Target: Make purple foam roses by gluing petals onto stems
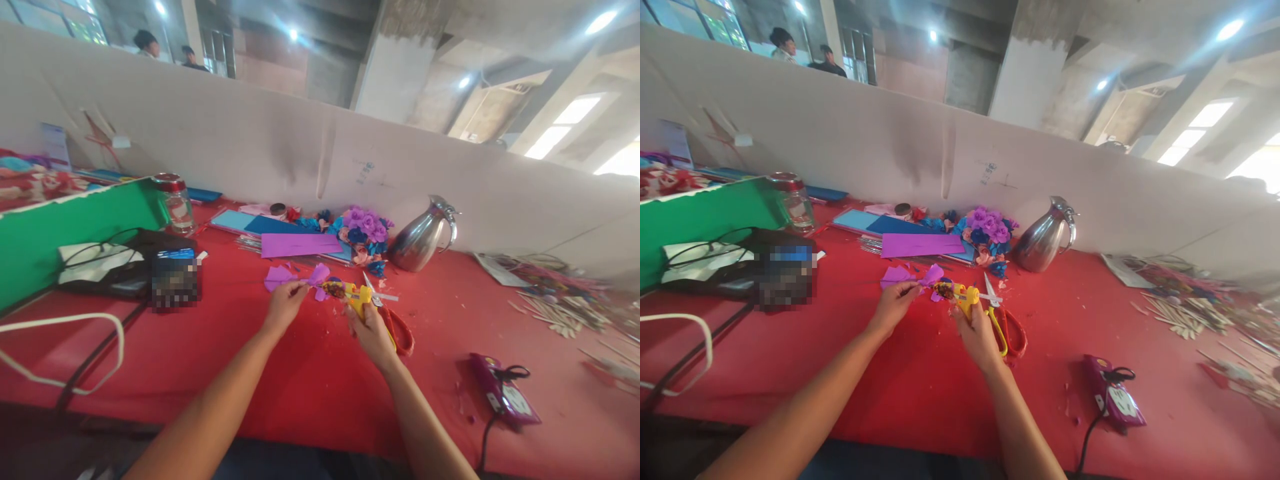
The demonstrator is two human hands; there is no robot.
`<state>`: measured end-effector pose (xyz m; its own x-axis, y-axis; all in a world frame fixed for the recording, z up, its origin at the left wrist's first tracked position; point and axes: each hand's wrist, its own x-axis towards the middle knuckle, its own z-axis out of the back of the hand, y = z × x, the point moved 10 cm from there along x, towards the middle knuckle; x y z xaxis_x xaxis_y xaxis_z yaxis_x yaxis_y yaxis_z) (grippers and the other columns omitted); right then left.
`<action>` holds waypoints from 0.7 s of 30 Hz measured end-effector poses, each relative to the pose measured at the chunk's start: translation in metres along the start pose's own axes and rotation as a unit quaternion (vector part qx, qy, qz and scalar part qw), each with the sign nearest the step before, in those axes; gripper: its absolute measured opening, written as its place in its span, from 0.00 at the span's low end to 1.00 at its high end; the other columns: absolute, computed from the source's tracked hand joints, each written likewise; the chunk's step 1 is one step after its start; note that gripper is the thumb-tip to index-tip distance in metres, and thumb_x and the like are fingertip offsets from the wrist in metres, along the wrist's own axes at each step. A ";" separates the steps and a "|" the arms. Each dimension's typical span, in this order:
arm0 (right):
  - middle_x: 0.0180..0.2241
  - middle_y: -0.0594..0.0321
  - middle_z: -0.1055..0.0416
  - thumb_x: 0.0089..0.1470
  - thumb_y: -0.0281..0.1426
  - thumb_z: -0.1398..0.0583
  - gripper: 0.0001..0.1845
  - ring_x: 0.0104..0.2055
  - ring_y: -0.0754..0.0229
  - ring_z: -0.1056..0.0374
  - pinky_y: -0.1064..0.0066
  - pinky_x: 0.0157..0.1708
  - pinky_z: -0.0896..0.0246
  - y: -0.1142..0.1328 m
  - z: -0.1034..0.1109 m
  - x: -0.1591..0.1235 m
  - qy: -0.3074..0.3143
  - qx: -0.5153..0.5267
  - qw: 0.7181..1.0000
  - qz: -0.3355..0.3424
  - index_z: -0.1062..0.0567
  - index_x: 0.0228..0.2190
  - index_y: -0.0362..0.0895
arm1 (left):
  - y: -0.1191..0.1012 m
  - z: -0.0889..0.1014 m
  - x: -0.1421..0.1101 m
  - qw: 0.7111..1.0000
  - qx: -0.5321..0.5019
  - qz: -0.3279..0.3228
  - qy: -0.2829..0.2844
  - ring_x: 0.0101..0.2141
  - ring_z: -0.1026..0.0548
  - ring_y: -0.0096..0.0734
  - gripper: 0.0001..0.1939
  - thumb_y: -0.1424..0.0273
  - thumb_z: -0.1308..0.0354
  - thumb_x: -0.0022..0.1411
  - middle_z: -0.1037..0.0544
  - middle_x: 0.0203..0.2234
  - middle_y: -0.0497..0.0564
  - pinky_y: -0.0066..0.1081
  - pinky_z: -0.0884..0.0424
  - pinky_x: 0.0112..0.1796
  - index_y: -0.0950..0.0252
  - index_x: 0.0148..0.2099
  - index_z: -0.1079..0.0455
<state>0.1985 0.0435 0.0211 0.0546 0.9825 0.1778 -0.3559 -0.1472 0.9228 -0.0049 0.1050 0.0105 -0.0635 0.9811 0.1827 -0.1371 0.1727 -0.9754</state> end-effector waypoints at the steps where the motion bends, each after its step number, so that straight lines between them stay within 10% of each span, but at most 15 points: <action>1: 0.18 0.69 0.38 0.52 0.50 0.43 0.20 0.20 0.62 0.42 0.70 0.21 0.48 0.001 0.000 0.000 -0.002 -0.001 1.000 -0.001 0.31 0.31 0.46 | 0.000 0.000 0.000 1.000 -0.002 -0.003 0.000 0.27 0.30 0.34 0.14 0.61 0.43 0.51 0.23 0.22 0.47 0.29 0.39 0.31 0.64 0.32 0.22; 21: 0.18 0.70 0.38 0.53 0.46 0.42 0.16 0.20 0.62 0.42 0.71 0.21 0.49 -0.015 0.008 0.000 -0.024 -0.019 0.999 -0.018 0.35 0.30 0.47 | 0.000 -0.001 0.000 1.000 0.001 0.001 0.009 0.27 0.30 0.33 0.15 0.59 0.43 0.53 0.23 0.22 0.47 0.28 0.40 0.31 0.65 0.32 0.21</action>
<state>0.2113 0.0452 0.0106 0.1120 0.9805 0.1617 -0.3882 -0.1066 0.9154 -0.0037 0.1047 0.0104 -0.0463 0.9828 0.1790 -0.1395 0.1710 -0.9753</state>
